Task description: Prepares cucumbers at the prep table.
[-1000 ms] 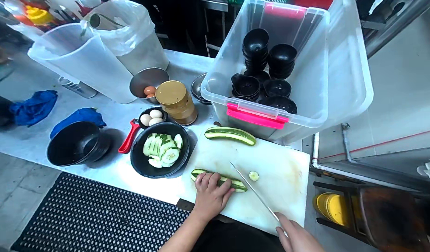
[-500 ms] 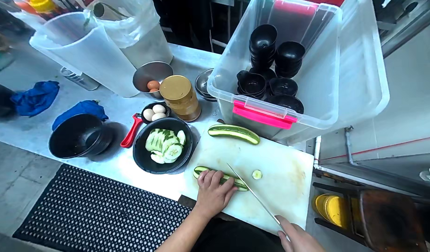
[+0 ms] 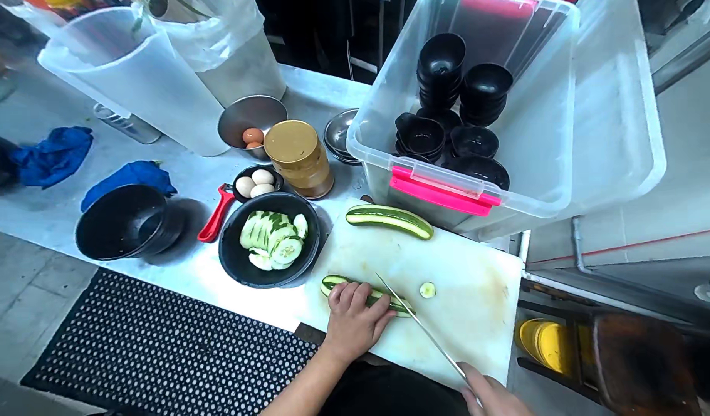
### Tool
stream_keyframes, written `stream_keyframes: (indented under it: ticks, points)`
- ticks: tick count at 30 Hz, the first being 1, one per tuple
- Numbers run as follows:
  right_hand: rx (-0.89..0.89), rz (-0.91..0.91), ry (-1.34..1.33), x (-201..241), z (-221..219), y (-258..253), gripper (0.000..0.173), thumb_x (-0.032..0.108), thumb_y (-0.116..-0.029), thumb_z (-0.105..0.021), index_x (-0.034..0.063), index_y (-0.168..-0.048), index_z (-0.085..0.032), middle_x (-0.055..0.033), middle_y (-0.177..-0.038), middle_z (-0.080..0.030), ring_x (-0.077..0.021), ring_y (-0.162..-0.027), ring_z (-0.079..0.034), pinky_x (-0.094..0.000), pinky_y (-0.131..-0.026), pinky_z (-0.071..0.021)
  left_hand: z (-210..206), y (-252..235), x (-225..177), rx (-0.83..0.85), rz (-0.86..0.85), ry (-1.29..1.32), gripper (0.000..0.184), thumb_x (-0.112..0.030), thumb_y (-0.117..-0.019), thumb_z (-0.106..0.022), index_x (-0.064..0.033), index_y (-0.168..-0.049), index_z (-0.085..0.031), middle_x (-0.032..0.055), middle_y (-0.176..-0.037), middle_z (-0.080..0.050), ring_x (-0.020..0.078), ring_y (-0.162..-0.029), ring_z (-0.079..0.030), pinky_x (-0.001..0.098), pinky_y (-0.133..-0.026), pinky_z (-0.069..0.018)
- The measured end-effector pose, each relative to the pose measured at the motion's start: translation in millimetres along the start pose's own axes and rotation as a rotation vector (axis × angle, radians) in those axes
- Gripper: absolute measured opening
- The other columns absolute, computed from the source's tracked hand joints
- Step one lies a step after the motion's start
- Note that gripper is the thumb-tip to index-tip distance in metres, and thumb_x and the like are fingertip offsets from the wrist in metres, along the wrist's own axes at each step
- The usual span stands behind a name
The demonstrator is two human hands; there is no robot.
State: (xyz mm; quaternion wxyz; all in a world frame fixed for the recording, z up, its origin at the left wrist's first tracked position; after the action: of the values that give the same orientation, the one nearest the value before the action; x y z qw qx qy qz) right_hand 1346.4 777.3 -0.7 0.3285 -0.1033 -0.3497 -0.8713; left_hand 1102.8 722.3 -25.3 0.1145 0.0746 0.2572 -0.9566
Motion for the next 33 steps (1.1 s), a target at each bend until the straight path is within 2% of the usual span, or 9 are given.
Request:
stream_keyframes:
  ticks: [11, 14, 18, 20, 24, 27, 33]
  points:
    - [0.080, -0.036, 0.021, -3, -6, -6, 0.038, 0.023, -0.1050, -0.049, 0.0066, -0.138, -0.058, -0.0237, -0.097, -0.071, -0.0419, -0.080, -0.072, -0.0556, -0.067, -0.0590, -1, 0, 1, -0.002, -0.007, 0.008, 0.035, -0.062, -0.1013, -0.043, -0.0357, -0.108, -0.066, -0.0008, -0.108, -0.058, 0.0186, -0.115, -0.052, 0.0479, -0.112, -0.0272]
    - [0.104, -0.033, 0.008, 3, -13, -26, 0.038, 0.022, -0.1048, -0.049, 0.0067, -0.138, -0.057, -0.0230, -0.098, -0.071, -0.0414, -0.082, -0.073, -0.0556, -0.069, -0.0594, -2, 0, 1, 0.001, -0.007, 0.003, 0.036, -0.063, -0.1011, -0.043, -0.0357, -0.107, -0.066, -0.0010, -0.108, -0.057, 0.0189, -0.115, -0.052, 0.0478, -0.112, -0.0268]
    - [0.219, -0.073, 0.017, 10, -34, -67, 0.038, 0.026, -0.1075, -0.044, 0.0119, -0.142, -0.050, -0.0187, -0.104, -0.070, -0.0373, -0.092, -0.072, -0.0530, -0.079, -0.0588, -1, 1, 0, -0.007, -0.006, -0.002, 0.036, -0.063, -0.1008, -0.043, -0.0359, -0.106, -0.066, -0.0012, -0.107, -0.057, 0.0184, -0.114, -0.051, 0.0474, -0.111, -0.0281]
    - [0.242, -0.087, 0.027, 12, -34, -72, 0.038, 0.028, -0.1081, -0.043, 0.0133, -0.142, -0.049, -0.0179, -0.105, -0.069, -0.0366, -0.093, -0.072, -0.0521, -0.079, -0.0587, 0, 0, 1, -0.011, -0.007, -0.003, 0.036, -0.064, -0.1006, -0.043, -0.0362, -0.105, -0.066, -0.0017, -0.107, -0.057, 0.0183, -0.114, -0.052, 0.0480, -0.111, -0.0283]
    - [0.155, -0.056, 0.003, 17, -14, -52, 0.041, 0.027, -0.1074, -0.046, 0.0103, -0.145, -0.051, -0.0208, -0.105, -0.070, -0.0388, -0.089, -0.072, -0.0533, -0.075, -0.0593, 0, 0, 0, -0.014, -0.015, 0.001, 0.036, -0.064, -0.1009, -0.043, -0.0367, -0.105, -0.066, -0.0017, -0.107, -0.057, 0.0179, -0.114, -0.052, 0.0474, -0.111, -0.0276]
    - [0.076, -0.008, -0.024, 21, 2, -27, 0.039, 0.024, -0.1057, -0.049, 0.0057, -0.140, -0.056, -0.0232, -0.100, -0.071, -0.0415, -0.083, -0.073, -0.0553, -0.070, -0.0595, 0, 0, 1, -0.009, -0.012, 0.003, 0.036, -0.063, -0.1014, -0.042, -0.0372, -0.105, -0.066, -0.0015, -0.106, -0.059, 0.0189, -0.113, -0.053, 0.0488, -0.111, -0.0289]
    - [0.102, -0.024, 0.008, 17, 3, -11, 0.038, 0.023, -0.1055, -0.050, 0.0049, -0.138, -0.058, -0.0244, -0.098, -0.071, -0.0426, -0.083, -0.073, -0.0560, -0.069, -0.0591, 0, 0, 1, -0.007, 0.001, 0.009, 0.037, -0.064, -0.1012, -0.041, -0.0379, -0.106, -0.066, -0.0016, -0.106, -0.058, 0.0183, -0.113, -0.053, 0.0482, -0.111, -0.0281]
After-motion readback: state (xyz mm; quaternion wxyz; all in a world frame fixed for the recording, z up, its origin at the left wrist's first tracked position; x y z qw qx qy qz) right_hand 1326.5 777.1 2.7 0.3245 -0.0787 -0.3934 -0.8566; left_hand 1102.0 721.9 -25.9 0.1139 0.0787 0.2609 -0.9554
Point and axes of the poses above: each hand's wrist, its own y-axis away from the middle knuckle, its own z-axis out of the back of the hand, x = y × z, the point moved 10 cm from there along -y, towards the middle knuckle
